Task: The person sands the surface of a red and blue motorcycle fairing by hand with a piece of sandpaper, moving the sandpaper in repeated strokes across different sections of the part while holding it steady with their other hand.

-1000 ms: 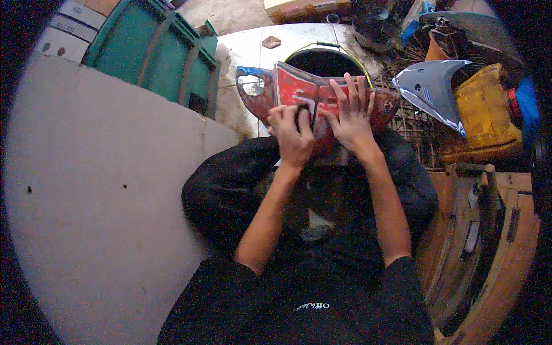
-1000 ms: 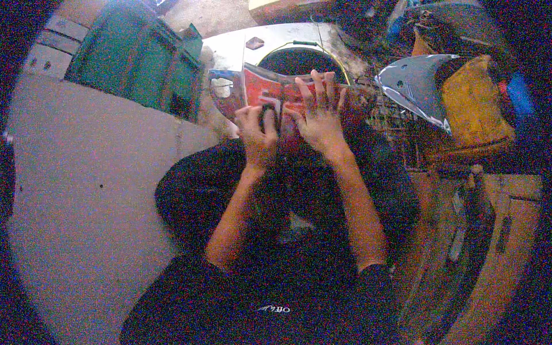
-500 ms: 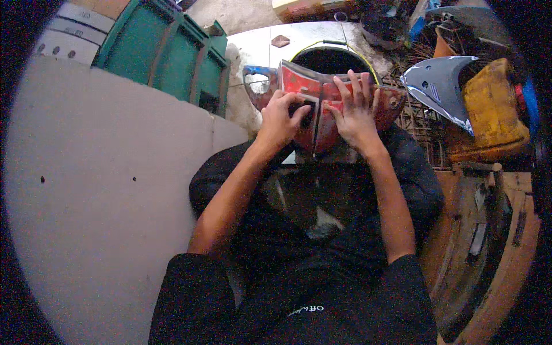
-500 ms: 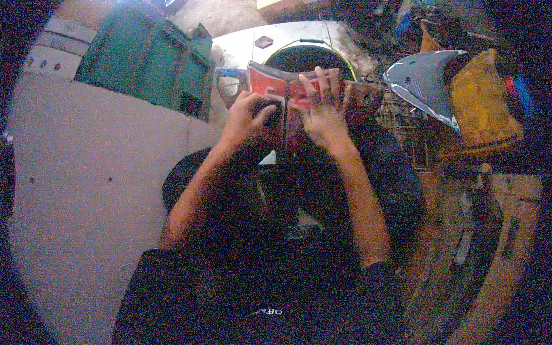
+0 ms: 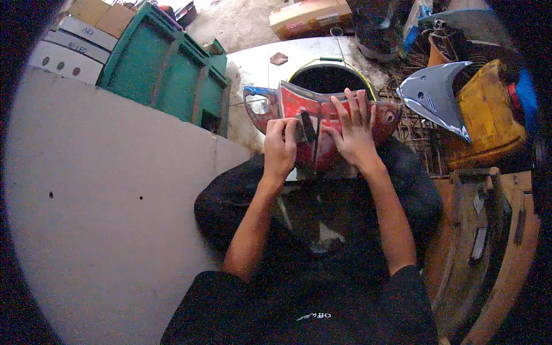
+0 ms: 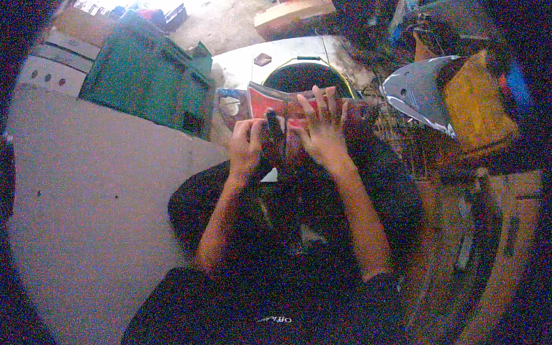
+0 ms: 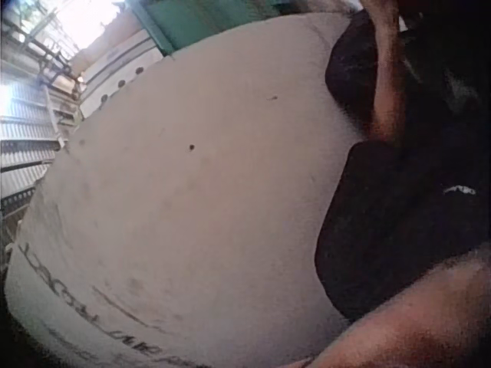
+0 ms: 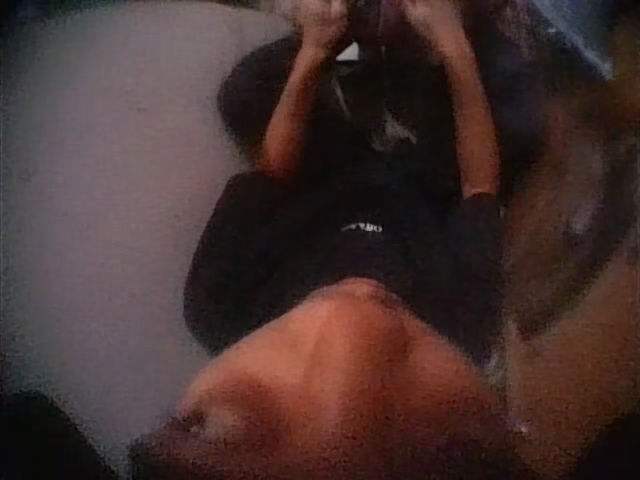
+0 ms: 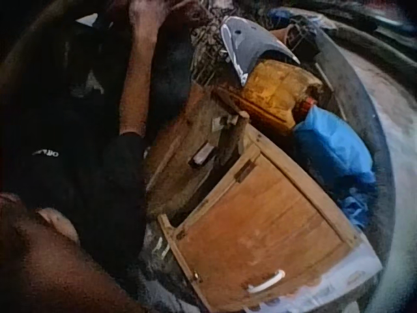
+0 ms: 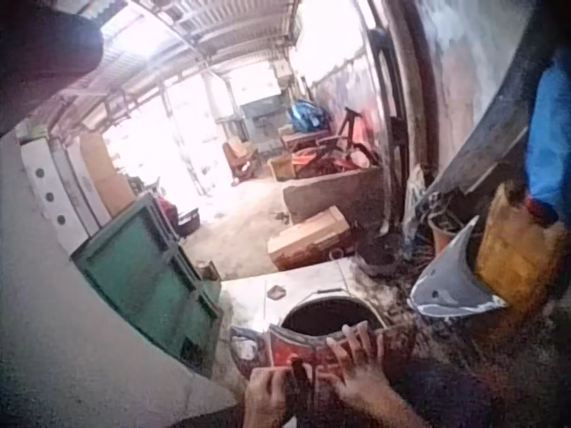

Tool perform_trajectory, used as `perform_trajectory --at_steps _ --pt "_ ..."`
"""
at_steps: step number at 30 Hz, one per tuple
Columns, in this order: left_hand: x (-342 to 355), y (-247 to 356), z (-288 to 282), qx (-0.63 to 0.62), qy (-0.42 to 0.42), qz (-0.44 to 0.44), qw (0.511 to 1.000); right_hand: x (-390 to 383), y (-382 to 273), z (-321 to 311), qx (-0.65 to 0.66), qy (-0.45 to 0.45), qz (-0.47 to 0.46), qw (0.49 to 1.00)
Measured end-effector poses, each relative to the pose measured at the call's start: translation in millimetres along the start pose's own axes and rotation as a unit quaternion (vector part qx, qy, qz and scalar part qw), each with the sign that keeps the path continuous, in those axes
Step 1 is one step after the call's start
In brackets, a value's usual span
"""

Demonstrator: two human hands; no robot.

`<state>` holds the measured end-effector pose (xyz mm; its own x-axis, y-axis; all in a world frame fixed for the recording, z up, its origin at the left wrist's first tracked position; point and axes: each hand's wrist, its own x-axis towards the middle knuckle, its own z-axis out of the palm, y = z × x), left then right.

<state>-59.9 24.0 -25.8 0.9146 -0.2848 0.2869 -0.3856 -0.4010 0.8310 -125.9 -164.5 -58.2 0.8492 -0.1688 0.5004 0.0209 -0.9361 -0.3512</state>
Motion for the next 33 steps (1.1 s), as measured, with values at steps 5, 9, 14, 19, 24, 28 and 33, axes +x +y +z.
perform_trajectory --at_steps 5,9,14,19,24,28,33 --pt "-1 -1 18 0.105 0.085 0.070 0.988 -1 1 0 -0.002 -0.008 0.005 1.000" --pt "8 -2 20 0.129 0.108 0.050 0.984 0 -1 1 -0.008 -0.008 0.004 1.000" --pt "0 -12 20 0.123 0.124 0.092 0.980 -2 -1 0 -0.019 -0.014 0.001 1.000" --pt "-5 -5 19 0.094 0.089 -0.069 0.989 -1 3 2 0.001 -0.009 0.001 1.000" --pt "0 -1 19 0.104 0.087 0.054 0.989 -1 0 1 -0.001 -0.017 0.002 1.000" --pt "-6 8 14 0.030 0.040 -0.002 0.999 -1 0 0 0.006 -0.020 0.000 1.000" --pt "9 9 11 0.010 0.082 -0.034 0.996 0 -2 -4 0.001 -0.035 0.011 0.999"
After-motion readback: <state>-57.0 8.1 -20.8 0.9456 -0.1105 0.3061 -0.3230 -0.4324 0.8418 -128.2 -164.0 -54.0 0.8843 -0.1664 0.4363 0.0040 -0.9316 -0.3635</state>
